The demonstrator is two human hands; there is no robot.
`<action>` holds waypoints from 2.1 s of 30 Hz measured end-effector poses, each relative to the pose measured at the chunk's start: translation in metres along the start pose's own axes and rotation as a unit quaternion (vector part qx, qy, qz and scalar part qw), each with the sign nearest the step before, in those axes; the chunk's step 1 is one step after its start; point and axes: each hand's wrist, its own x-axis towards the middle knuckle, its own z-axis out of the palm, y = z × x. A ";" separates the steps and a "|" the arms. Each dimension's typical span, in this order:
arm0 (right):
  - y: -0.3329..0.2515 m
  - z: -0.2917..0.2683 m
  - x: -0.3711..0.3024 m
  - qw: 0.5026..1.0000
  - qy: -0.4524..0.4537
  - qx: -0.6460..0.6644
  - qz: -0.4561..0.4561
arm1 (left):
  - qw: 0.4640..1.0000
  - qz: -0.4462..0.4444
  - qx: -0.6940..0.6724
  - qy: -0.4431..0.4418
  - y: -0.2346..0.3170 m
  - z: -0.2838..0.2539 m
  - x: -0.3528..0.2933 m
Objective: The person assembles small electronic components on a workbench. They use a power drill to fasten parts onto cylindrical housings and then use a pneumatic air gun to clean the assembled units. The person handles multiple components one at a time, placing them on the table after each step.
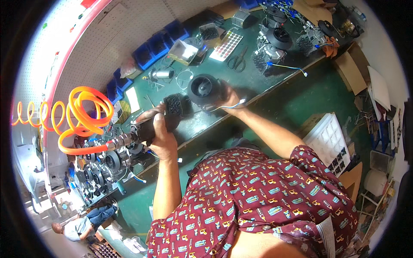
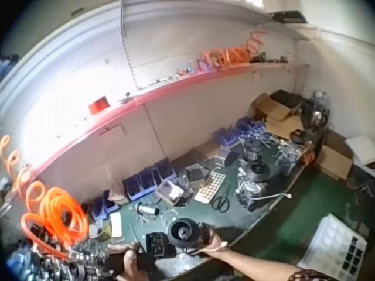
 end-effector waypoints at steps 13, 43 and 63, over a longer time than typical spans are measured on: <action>-0.009 0.021 0.010 0.991 -0.064 0.116 -0.029 | 0.993 -0.039 0.062 -0.091 0.002 -0.002 0.010; 0.028 0.014 -0.004 0.994 -0.019 0.098 0.051 | 0.945 -0.112 0.037 -0.306 -0.013 0.054 0.026; -0.032 0.047 -0.032 0.997 -0.022 0.022 0.065 | 0.978 -0.063 0.196 0.043 0.035 0.002 0.031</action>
